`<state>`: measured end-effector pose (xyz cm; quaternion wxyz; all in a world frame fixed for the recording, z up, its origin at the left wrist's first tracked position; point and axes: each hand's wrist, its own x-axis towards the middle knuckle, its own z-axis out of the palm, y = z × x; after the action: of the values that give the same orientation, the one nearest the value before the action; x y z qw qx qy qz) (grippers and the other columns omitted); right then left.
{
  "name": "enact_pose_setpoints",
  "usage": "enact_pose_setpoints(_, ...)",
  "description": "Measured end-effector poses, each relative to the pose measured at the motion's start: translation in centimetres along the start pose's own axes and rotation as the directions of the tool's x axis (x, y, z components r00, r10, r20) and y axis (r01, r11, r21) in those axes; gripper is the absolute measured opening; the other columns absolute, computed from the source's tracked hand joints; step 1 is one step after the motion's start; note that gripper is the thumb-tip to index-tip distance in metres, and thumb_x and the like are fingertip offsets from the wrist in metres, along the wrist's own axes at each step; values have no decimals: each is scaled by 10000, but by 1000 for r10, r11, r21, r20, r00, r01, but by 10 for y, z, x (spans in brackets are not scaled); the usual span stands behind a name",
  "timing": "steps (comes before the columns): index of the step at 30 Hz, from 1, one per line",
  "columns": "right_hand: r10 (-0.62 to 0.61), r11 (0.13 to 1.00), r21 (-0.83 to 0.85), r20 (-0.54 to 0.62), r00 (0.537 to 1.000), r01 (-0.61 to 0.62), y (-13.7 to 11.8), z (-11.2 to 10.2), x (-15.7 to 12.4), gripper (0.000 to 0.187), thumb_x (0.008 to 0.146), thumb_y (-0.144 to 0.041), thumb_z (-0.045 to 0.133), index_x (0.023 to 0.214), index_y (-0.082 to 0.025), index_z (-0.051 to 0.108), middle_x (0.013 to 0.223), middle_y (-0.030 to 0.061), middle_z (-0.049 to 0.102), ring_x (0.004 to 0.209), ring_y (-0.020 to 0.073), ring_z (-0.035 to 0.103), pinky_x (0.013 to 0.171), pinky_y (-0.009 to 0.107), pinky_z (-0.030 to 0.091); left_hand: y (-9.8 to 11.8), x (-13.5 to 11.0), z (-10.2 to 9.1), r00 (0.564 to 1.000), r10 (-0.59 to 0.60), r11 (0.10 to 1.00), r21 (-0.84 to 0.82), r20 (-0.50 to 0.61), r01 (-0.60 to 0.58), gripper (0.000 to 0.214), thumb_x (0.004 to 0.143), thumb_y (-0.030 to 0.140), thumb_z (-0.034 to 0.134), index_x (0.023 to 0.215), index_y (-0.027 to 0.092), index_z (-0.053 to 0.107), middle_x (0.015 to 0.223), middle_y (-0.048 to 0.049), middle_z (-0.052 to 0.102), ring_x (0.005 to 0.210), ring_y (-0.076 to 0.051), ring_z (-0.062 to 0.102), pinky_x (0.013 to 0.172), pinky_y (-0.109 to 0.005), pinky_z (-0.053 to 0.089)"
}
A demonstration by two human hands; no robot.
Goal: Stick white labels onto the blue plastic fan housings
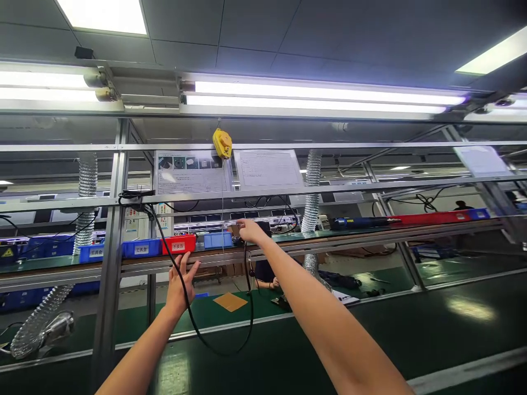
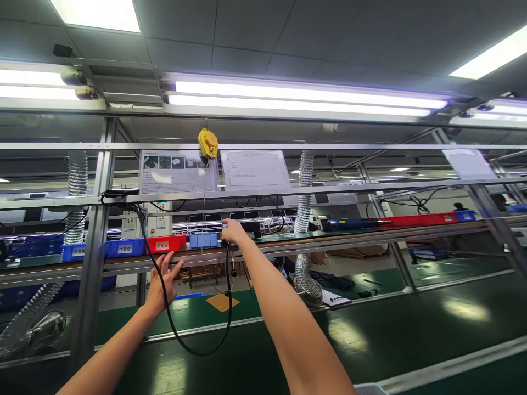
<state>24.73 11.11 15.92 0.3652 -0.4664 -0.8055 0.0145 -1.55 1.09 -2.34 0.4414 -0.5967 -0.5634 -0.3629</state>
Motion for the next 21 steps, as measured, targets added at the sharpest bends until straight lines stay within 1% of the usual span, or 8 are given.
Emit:
enact_pose_setpoints(4, 4, 999, -54, 40, 999, -2, -29, 18, -1, 477, 1024, -420, 613, 1443, -195, 568, 1448, 138, 555, 1430, 348, 445, 1230, 674, 241, 0, -1, 3, 1000, -18, 1000, -3, -1, 18, 828, 681, -67, 489, 1409, 280, 676, 1658, -111, 301, 1504, -389, 284, 1171, -567, 375)
enact_pose_setpoints(6, 8, 998, -66, 59, 998, -4, -39, 30, -4, 445, 1023, -420, 616, 1398, -182, 600, 1352, 133, 617, 1393, 348, 489, 1231, 705, 188, -1, -2, 4, 1000, -14, 1000, -4, 0, 14, 834, 675, -69, 490, 1411, 278, 675, 1665, -111, 293, 1506, -393, 282, 1177, -570, 369)
enact_pose_setpoints(9, -39, 999, -31, 37, 999, 40, -48, 36, -5, 378, 1042, -419, 581, 1312, -162, 641, 1228, 112, 673, 1298, 315, 572, 1237, 694, 179, -2, -1, 2, 1000, -3, 1000, -4, 11, 3, 838, 676, -76, 489, 1416, 275, 668, 1674, -112, 286, 1512, -400, 282, 1173, -575, 376)
enact_pose_setpoints(14, -109, 986, 114, -83, 991, 118, -44, 23, -23, 327, 998, -389, 640, 1242, -175, 675, 1172, 115, 703, 1247, 332, 600, 1196, 752, 184, 0, 4, -9, 995, -9, 999, -38, 100, 13, 843, 662, -71, 517, 1442, 225, 642, 1694, -132, 259, 1536, -428, 253, 1187, -605, 361)
enact_pose_setpoints(16, -136, 967, 182, -228, 964, 180, -35, 27, -55, 321, 1051, -381, 506, 1268, -195, 653, 1232, 134, 689, 1274, 311, 577, 1202, 700, 242, 3, 3, -13, 987, -15, 997, -71, 162, 27, 854, 685, -66, 528, 1502, 178, 579, 1720, -134, 192, 1575, -435, 154, 1236, -619, 286)
enact_pose_setpoints(18, -152, 940, 227, -390, 908, 255, -21, 38, -109, 414, 1097, -352, 289, 1247, -183, 636, 1296, 154, 656, 1288, 264, 557, 1191, 540, 360, 4, -4, -15, 972, -6, 992, -122, 236, 35, 933, 691, -79, 525, 1589, 166, 458, 1747, -97, 94, 1610, -393, 4, 1291, -591, 192)
enact_pose_setpoints(19, -163, 923, 244, -455, 875, 299, -13, 46, -143, 433, 1098, -353, 250, 1229, -174, 622, 1301, 160, 647, 1280, 251, 554, 1171, 493, 394, 3, -12, -17, 961, -2, 987, -153, 276, 46, 961, 694, -85, 519, 1613, 176, 415, 1752, -76, 58, 1615, -367, -49, 1306, -572, 166)
enact_pose_setpoints(21, -250, 872, 258, -496, 832, 416, 6, 66, -218, 299, 1066, -380, 389, 1091, -189, 616, 1183, 145, 682, 1196, 248, 586, 1088, 444, 478, 5, -39, -23, 933, -13, 972, -214, 359, 95, 877, 729, -85, 498, 1573, 155, 471, 1754, -82, 3, 1615, -345, -101, 1315, -563, 133)
